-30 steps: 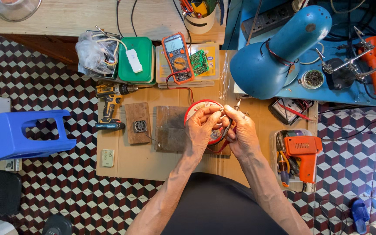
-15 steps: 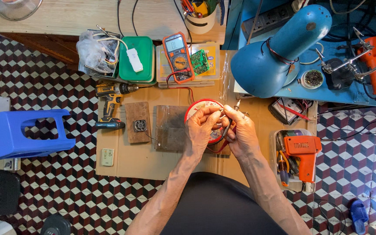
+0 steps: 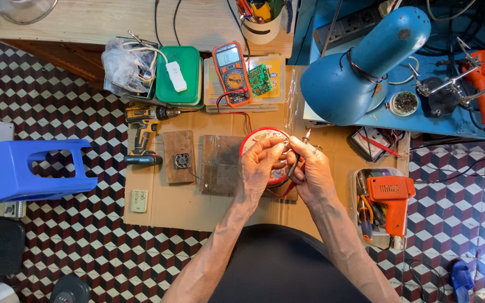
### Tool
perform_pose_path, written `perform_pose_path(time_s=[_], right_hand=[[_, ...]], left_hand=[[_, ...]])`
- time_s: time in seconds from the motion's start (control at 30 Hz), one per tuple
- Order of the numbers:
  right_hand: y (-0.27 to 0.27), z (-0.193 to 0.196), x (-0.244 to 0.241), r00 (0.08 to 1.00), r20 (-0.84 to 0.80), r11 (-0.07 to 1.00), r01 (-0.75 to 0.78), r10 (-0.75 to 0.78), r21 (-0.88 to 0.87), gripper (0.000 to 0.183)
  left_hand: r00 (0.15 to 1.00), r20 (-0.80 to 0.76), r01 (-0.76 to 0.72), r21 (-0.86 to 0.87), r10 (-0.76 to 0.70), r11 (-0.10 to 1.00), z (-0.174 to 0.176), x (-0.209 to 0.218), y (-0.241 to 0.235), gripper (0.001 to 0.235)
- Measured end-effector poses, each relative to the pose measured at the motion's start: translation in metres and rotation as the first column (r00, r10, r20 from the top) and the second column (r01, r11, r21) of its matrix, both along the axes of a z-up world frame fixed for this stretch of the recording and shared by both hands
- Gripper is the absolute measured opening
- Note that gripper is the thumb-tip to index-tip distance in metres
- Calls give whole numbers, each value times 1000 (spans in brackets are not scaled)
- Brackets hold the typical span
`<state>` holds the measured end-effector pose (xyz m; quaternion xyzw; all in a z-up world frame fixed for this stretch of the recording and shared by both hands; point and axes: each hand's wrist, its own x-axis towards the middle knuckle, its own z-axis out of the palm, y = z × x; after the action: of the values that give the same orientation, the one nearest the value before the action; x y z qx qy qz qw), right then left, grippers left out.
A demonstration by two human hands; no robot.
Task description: The person holds a green circuit board and uses a multimeter to test electrical continuity across various points. They rotate the board, adjust the multimeter probes, and occasionally reposition the board on a red-lidded container while working at a cluttered electronics workbench.
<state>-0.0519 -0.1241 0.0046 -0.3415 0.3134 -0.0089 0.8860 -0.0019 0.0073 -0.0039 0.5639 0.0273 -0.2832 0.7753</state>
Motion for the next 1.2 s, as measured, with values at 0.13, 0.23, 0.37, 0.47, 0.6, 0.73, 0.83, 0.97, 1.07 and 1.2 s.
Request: perform_pose_path(time_s=[0.13, 0.23, 0.37, 0.47, 0.6, 0.73, 0.83, 0.97, 1.07, 1.2], right_hand=[[0, 2, 1, 1000, 1, 1000, -20, 20, -17, 19], [0, 3, 2, 1000, 14, 999, -24, 25, -25, 19], [1, 2, 0, 1000, 15, 999, -14, 14, -32, 18], [2, 1, -2, 1000, 5, 1000, -13, 13, -20, 19], [3, 0, -2, 999, 29, 1000, -18, 19, -13, 19], [3, 2, -2, 1000, 4, 1000, -23, 23, -11, 18], [4, 3, -2, 1000, -4, 1000, -18, 18, -6, 18], [4, 3, -3, 1000, -7, 1000, -22, 22, -1, 18], [4, 1, -4, 1000, 1, 1000, -19, 19, 8, 18], [4, 1, -5, 1000, -3, 1000, -18, 18, 8, 18]], left_hand=[[999, 1, 37, -36, -37, 999, 2, 4, 3, 31], [998, 6, 55, -23, -55, 998, 4, 4, 6, 31], [998, -23, 53, -34, -53, 998, 6, 1, 7, 31], [999, -25, 34, 16, -34, 999, 6, 0, 6, 30], [1000, -1, 16, 28, -15, 1000, 6, 0, 6, 28], [1000, 5, 12, 50, -12, 999, 8, -1, 7, 29], [1000, 0, 14, 55, -14, 998, 10, -2, 8, 30], [1000, -18, 8, 65, -7, 998, 12, -2, 8, 30], [1000, -9, 6, 40, -6, 999, 11, -3, 7, 29], [1000, 6, 8, 37, -8, 999, 10, -4, 6, 28]])
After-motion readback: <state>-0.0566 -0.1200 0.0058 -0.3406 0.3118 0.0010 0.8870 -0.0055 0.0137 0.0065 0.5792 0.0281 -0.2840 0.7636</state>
